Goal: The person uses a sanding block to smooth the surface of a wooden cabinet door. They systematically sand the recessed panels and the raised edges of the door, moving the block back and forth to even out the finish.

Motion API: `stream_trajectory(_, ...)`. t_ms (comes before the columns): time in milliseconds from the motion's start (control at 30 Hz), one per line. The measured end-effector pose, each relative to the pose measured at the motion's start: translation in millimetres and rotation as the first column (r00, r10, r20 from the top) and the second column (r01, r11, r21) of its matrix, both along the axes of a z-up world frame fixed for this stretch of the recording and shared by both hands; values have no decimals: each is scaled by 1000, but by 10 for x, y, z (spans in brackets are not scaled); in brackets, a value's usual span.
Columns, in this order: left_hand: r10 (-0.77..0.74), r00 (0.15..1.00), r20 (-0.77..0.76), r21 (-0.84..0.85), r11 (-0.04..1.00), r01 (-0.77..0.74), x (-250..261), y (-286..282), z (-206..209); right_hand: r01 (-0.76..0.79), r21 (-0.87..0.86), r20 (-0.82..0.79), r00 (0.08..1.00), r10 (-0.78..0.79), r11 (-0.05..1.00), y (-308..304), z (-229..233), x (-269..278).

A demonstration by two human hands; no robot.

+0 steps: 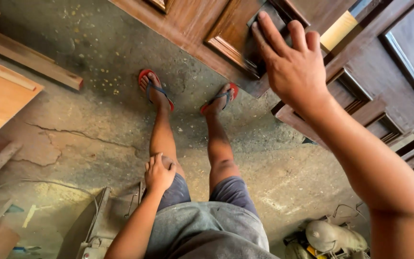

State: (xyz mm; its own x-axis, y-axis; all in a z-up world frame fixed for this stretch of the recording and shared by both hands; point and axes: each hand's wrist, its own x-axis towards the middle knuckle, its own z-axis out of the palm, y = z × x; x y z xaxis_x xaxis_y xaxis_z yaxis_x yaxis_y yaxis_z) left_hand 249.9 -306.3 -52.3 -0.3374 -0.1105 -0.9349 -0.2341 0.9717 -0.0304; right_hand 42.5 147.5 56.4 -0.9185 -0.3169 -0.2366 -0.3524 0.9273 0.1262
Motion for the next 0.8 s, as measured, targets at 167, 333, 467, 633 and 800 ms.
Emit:
stream_trajectory(167, -89, 980, 178, -50, 994, 99, 54, 285, -29, -80, 74, 111, 991, 71, 994, -105, 83, 256)
stream_trajectory(333, -52, 988, 146, -85, 994, 65, 163, 413, -169, -62, -19, 74, 995, 64, 998, -80, -5, 138)
stream_trajectory(467, -71, 987, 148, -110, 990, 88, 267, 452, -150, -104, -56, 5, 995, 104, 993, -217, 0, 33)
stream_trajectory(633, -83, 987, 135, -98, 990, 97, 212, 493, -168, -71, -8, 59, 996, 71, 997, -149, 29, 187)
stream_trajectory(800, -51, 990, 133, -97, 993, 65, 197, 464, -217, -52, -81, 85, 995, 59, 995, -331, -62, -121)
